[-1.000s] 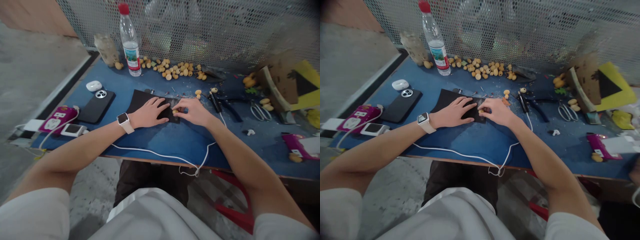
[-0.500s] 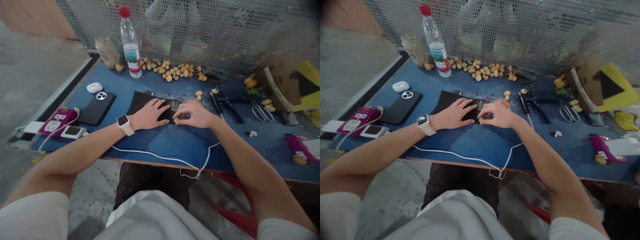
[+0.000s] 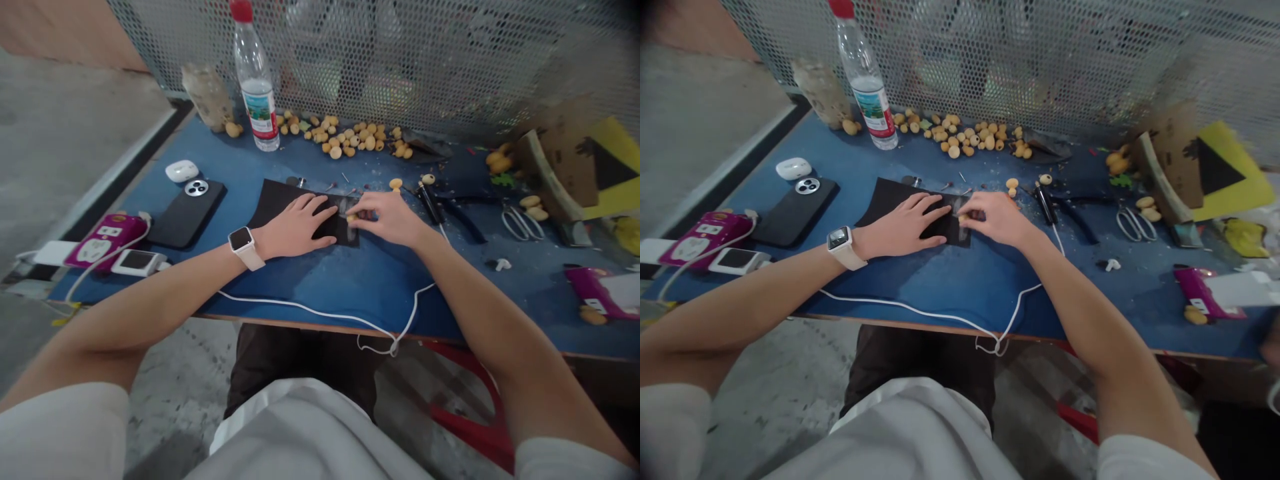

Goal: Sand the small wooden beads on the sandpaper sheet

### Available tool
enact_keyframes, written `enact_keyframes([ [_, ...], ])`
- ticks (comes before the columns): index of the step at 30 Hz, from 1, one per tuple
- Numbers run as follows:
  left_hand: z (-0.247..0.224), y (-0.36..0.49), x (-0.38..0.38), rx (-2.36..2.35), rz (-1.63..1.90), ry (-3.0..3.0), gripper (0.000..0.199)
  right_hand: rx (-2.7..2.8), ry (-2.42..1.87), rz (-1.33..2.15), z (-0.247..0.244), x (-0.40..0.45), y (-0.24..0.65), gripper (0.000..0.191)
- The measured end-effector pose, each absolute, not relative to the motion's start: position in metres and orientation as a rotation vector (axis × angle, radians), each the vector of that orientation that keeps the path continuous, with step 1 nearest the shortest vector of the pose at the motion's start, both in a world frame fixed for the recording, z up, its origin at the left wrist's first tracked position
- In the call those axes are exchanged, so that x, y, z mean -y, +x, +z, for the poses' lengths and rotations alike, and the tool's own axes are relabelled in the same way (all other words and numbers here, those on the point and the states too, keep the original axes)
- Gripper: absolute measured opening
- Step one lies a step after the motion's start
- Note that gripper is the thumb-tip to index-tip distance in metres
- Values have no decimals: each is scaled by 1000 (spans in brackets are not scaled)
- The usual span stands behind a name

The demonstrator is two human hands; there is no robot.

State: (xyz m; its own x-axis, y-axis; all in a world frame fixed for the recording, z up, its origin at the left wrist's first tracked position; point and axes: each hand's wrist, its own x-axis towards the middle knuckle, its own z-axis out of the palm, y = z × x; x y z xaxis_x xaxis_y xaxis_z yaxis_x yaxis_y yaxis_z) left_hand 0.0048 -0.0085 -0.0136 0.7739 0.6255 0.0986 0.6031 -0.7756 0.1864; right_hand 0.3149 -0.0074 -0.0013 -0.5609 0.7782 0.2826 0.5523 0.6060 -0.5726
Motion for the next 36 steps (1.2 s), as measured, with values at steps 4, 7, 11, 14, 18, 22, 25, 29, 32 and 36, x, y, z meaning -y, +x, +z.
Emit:
enact_keyframes([
  [4,-13,5,9,-1009,218,2800,87,2316,-1050,656,-1,6,316,26],
  [7,-13,5,9,-994,205,2797,86,2396,-1009,826,0,11,315,28],
  [11,-12,6,10,-1014,203,2793,87,2215,-1117,639,-3,8,314,26],
  [14,-10,8,12,-1038,172,2780,87,2226,-1098,762,-1,7,317,26],
  [18,-8,9,12,-1033,134,2772,87,2320,-1039,910,-1,8,318,31],
  [22,-10,7,10,-1030,168,2799,87,2201,-1095,597,-8,1,314,28],
  [25,-11,7,10,-1024,178,2799,87,2248,-1074,697,-3,4,313,27],
  [29,-12,6,10,-1015,173,2793,87,2347,-990,943,5,15,313,30],
  [32,-13,6,10,-1028,185,2793,87,2293,-1037,744,-5,10,309,29],
  [36,-13,7,10,-1021,208,2796,87,2159,-1162,500,-17,0,305,26],
])
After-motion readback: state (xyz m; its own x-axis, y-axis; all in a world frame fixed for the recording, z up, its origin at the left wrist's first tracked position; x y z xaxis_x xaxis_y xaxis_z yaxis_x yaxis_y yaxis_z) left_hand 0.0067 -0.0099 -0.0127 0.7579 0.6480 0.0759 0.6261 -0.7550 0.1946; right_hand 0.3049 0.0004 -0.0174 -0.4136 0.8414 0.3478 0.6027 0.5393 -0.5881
